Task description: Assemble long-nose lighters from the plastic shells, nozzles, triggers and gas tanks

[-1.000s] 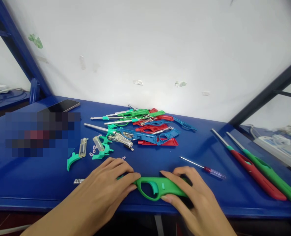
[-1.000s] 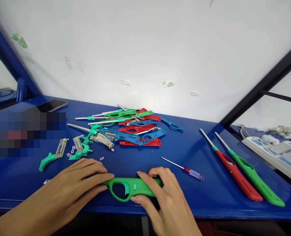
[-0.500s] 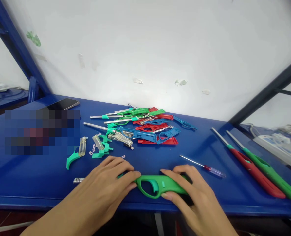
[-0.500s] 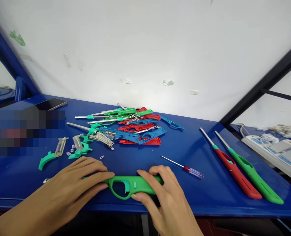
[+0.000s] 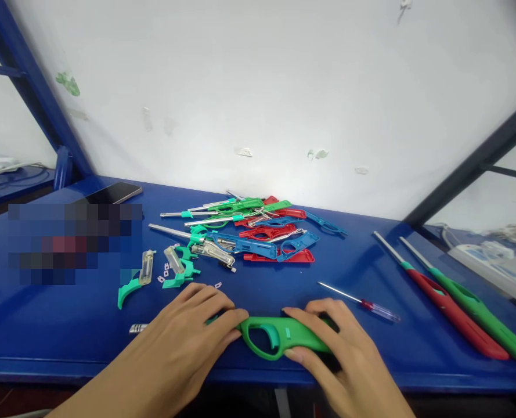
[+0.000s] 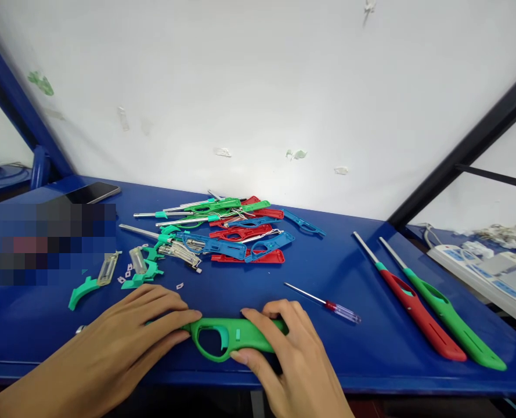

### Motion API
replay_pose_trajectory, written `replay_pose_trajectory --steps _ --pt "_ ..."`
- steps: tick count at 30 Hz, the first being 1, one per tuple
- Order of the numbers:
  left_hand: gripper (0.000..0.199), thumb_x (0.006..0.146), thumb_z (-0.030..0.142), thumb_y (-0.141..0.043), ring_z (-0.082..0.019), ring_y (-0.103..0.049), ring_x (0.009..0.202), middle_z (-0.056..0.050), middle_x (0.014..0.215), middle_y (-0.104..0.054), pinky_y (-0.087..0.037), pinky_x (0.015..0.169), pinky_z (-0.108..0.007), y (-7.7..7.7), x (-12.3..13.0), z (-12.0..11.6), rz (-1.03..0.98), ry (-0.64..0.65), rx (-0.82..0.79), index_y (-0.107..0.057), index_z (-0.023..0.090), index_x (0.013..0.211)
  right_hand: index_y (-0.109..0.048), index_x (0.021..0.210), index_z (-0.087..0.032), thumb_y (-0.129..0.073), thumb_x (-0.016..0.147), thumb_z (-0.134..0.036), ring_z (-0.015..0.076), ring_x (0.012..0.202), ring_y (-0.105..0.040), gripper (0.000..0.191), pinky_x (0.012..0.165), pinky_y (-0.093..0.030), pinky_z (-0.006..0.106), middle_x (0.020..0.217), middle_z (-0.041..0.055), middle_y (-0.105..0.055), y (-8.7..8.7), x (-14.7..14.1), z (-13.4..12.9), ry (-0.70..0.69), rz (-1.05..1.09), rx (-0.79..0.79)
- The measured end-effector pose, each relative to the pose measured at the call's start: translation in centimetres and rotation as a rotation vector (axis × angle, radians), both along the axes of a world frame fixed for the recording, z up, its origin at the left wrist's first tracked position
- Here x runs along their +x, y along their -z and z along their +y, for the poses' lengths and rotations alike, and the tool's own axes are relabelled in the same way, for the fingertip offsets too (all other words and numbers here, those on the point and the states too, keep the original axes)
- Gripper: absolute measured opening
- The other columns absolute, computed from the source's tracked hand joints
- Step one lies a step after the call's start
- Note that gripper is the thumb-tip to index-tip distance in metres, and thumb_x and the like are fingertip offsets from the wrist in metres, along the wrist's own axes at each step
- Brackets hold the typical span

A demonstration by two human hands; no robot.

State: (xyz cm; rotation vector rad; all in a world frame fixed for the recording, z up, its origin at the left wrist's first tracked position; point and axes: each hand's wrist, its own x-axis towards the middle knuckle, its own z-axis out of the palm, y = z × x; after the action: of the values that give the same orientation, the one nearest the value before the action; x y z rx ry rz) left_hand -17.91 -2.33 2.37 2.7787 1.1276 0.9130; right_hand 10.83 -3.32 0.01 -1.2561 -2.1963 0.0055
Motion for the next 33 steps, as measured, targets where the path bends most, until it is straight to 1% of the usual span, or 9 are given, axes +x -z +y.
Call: replay_pose_trajectory --steps 6,12,16,19,22,25,29,31,33 --pt "0.049 0.124 0.032 -0.031 -0.02 -0.072 0.095 0.002 0.107 -0.081 -0.051 0.089 -0.036 -0.2 0.2 0.1 -0.003 0.009 0.011 -0.078 0.026 0.114 -0.079 0.137 -0.035 -0.063 0.112 -0.051 0.0216 0.1 -0.08 0.034 0.084 -0.07 0.032 0.111 0.0053 -0.075 0.2 0.3 0.1 -0.043 -0.012 0.013" --pt "0.043 0.123 0.029 -0.035 -0.021 -0.072 0.095 0.0 0.107 -0.079 -0.054 0.089 -0.037 0.3 0.1 0.2 0.013 0.021 0.005 -0.078 0.025 0.117 -0.072 0.148 -0.038 -0.064 0.111 -0.048 0.0232 0.103 -0.079 0.039 0.085 -0.07 0.034 0.115 0.0061 -0.075 0.3 0.5 0.0 -0.052 -0.034 -0.021" --pt "0.035 0.12 0.02 -0.042 -0.02 -0.072 0.097 0.0 0.108 -0.077 -0.055 0.093 -0.036 1.2 -0.1 0.2 0.006 0.034 -0.05 -0.076 0.025 0.122 -0.075 0.145 -0.04 -0.068 0.109 -0.049 0.0232 0.099 -0.078 0.037 0.083 -0.07 0.035 0.112 0.0048 -0.075 -0.1 0.4 0.1 -0.043 -0.017 -0.03" --pt "0.036 0.116 0.009 -0.043 -0.021 -0.072 0.1 -0.001 0.111 -0.076 -0.055 0.096 -0.037 1.5 0.0 0.1 -0.007 0.022 -0.095 -0.074 0.026 0.125 -0.08 0.134 -0.039 -0.068 0.109 -0.052 0.022 0.097 -0.079 0.031 0.082 -0.069 0.033 0.109 0.0036 -0.074 0.0 0.2 0.0 -0.022 0.03 -0.066" --pt "0.041 0.112 0.003 -0.04 -0.021 -0.073 0.097 -0.002 0.109 -0.076 -0.056 0.091 -0.037 1.2 0.1 0.0 0.011 0.016 -0.043 -0.073 0.026 0.121 -0.083 0.12 -0.036 -0.067 0.108 -0.057 0.0217 0.096 -0.079 0.029 0.082 -0.069 0.031 0.11 0.0036 -0.074 0.5 0.0 0.0 0.014 0.086 -0.092" --pt "0.045 0.108 0.0 -0.038 -0.023 -0.073 0.097 -0.003 0.109 -0.078 -0.058 0.087 -0.036 1.0 0.1 -0.3 0.057 -0.027 0.066 -0.072 0.025 0.125 -0.08 0.119 -0.034 -0.066 0.108 -0.058 0.0221 0.1 -0.08 0.03 0.086 -0.068 0.031 0.116 0.0036 -0.076 1.1 -0.1 0.0 0.02 0.142 -0.084" --pt "0.061 0.09 -0.008 -0.039 -0.026 -0.073 0.101 -0.007 0.115 -0.078 -0.058 0.09 -0.039 0.9 0.2 -0.7 0.111 -0.102 0.21 -0.067 0.02 0.136 -0.075 0.118 -0.032 -0.068 0.108 -0.057 0.02 0.093 -0.081 0.027 0.084 -0.067 0.028 0.105 -0.0004 -0.082 0.8 -0.5 0.0 -0.034 0.193 -0.048" --pt "0.062 0.086 -0.011 -0.039 -0.024 -0.072 0.094 -0.006 0.108 -0.077 -0.057 0.085 -0.036 0.6 0.2 -0.7 0.103 -0.12 0.238 -0.07 0.02 0.129 -0.074 0.116 -0.032 -0.068 0.108 -0.058 0.0185 0.086 -0.081 0.028 0.08 -0.066 0.026 0.098 -0.0025 -0.083 0.4 -0.8 0.0 -0.049 0.199 -0.02" --pt "0.057 0.087 -0.012 -0.039 -0.023 -0.072 0.091 -0.006 0.104 -0.076 -0.057 0.082 -0.035 0.2 0.2 -0.6 0.08 -0.119 0.251 -0.071 0.022 0.119 -0.076 0.116 -0.032 -0.068 0.108 -0.058 0.0179 0.085 -0.083 0.029 0.077 -0.067 0.025 0.098 -0.0028 -0.084 -0.1 -1.1 -0.1 -0.056 0.202 -0.017"
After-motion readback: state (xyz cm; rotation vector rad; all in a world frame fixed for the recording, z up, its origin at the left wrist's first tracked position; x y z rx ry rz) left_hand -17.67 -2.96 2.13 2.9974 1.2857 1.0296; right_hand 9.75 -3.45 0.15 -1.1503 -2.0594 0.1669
